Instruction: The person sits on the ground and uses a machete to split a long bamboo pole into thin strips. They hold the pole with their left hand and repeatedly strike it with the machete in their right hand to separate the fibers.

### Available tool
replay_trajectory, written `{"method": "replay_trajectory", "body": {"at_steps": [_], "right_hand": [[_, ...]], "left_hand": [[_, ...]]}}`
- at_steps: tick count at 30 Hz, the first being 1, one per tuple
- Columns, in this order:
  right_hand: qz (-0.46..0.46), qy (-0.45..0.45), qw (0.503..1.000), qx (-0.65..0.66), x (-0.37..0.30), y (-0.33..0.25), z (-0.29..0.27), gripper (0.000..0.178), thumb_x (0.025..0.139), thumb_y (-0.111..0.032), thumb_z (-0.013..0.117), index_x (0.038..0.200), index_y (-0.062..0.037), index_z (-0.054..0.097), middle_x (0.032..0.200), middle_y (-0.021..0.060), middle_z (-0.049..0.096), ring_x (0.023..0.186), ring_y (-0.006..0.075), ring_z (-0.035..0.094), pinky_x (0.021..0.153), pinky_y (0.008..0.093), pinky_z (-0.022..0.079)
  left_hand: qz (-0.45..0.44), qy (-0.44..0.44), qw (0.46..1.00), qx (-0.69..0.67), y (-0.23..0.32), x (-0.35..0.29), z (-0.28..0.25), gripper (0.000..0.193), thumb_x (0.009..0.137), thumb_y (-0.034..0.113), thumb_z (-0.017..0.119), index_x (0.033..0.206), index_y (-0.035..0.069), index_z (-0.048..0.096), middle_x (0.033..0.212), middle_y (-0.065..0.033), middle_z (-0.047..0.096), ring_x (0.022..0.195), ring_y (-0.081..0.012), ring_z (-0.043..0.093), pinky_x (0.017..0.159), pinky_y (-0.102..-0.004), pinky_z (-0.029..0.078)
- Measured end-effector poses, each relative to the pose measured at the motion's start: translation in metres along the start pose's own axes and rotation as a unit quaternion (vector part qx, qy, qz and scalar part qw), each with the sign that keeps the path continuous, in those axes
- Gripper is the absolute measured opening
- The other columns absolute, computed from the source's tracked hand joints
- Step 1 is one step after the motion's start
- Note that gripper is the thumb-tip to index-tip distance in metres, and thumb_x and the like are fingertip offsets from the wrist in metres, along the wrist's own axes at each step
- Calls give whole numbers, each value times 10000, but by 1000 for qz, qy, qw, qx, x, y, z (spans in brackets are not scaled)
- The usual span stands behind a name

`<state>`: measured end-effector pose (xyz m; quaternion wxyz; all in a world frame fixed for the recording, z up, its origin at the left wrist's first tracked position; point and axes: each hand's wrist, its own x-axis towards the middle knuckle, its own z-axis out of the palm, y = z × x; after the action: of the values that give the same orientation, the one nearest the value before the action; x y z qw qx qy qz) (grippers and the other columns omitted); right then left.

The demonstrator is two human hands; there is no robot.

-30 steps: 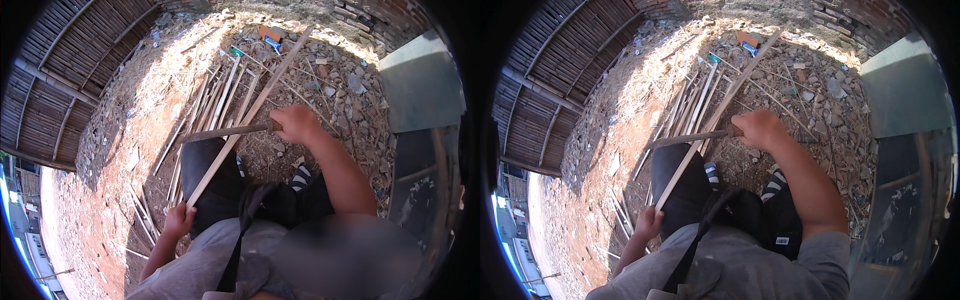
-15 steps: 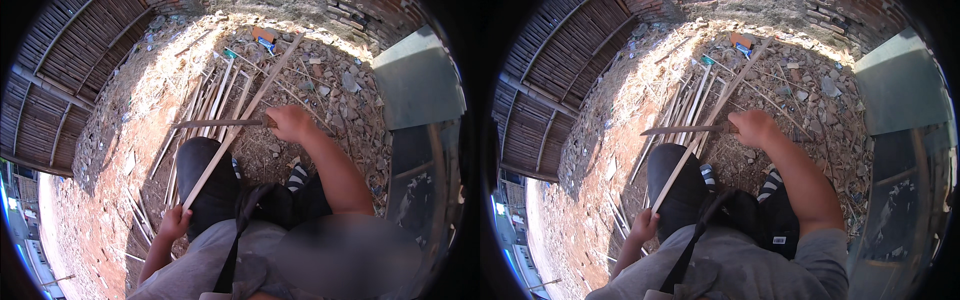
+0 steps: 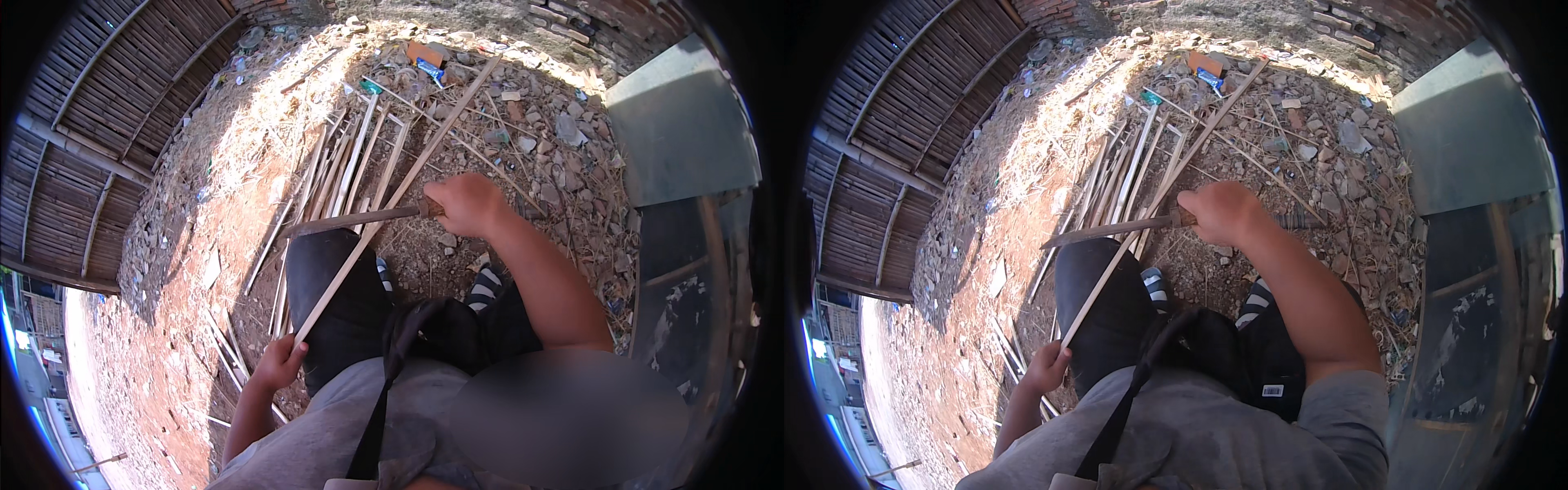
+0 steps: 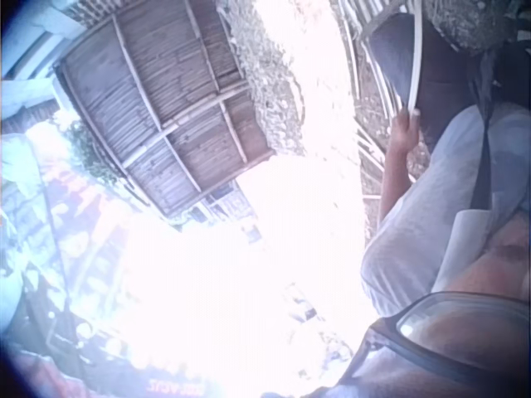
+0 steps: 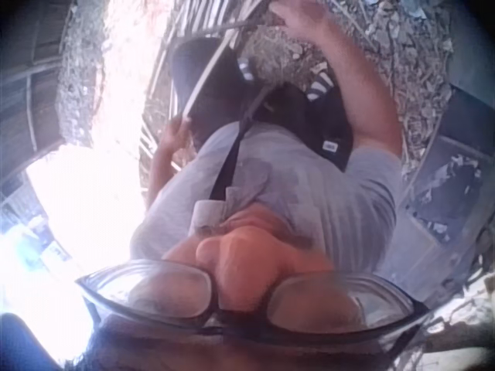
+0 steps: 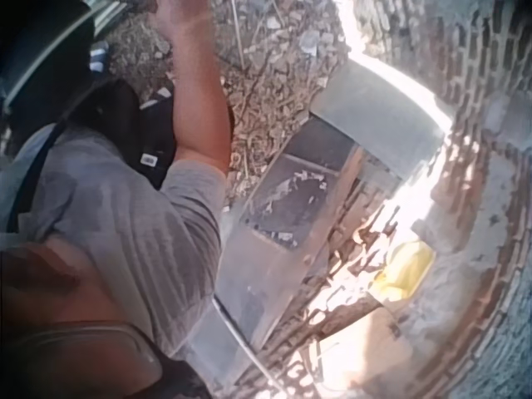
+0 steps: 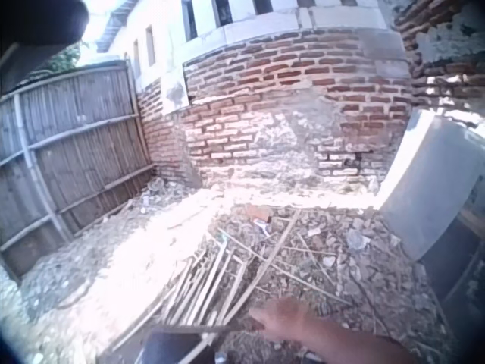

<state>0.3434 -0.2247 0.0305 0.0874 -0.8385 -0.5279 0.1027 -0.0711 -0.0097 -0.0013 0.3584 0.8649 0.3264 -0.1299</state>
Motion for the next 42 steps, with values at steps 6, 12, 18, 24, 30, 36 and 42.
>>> {"method": "replay_trajectory", "body": {"at_steps": [6,12,18,24,30,36,42], "right_hand": [[137,135,960,205,12,68,37,237,804,-223,708,964,-68,627,861,161,692,876,365,690,774,491,547],[32,104,993,55,7,47,32,266,823,-217,708,1037,-67,659,869,172,697,826,365,688,730,470,539],[164,131,952,221,9,67,37,356,833,-225,676,1141,-49,664,932,195,712,885,379,689,789,475,547],[91,123,980,125,7,57,32,303,796,-220,693,1046,-51,666,884,197,704,869,380,690,778,491,545],[12,42,995,94,10,26,20,277,786,-227,704,994,-54,647,878,193,697,894,374,690,789,495,545],[132,178,957,188,6,64,20,352,823,-233,697,1114,-38,664,890,207,698,858,393,685,758,482,538],[27,91,993,75,-4,19,14,230,793,-207,700,971,-81,630,856,173,691,868,385,684,765,494,546]], "left_hand": [[-12,5,1000,-2,-4,3,3,554,1005,510,541,832,-15,577,677,-196,597,644,-327,594,622,-442,463],[18,-1,1000,2,8,-3,-5,538,1020,486,531,840,-19,577,670,-188,581,647,-279,586,625,-431,460],[43,1,999,15,-1,7,-4,542,1022,492,532,843,-17,585,654,-141,571,648,-209,555,617,-407,454],[24,-7,1000,-4,7,4,-12,537,1031,482,521,831,-12,586,644,-93,558,646,-179,526,604,-393,445],[24,-20,999,-34,-5,4,-6,526,1038,467,515,822,-9,577,641,-75,545,648,-156,506,600,-382,437],[27,-15,999,-19,-7,-1,-7,527,1036,473,512,823,-5,577,641,-76,539,645,-158,501,600,-382,435],[33,-23,999,-34,-22,-3,-4,520,1034,467,512,834,-8,581,656,-110,571,646,-198,544,607,-397,444]]}}
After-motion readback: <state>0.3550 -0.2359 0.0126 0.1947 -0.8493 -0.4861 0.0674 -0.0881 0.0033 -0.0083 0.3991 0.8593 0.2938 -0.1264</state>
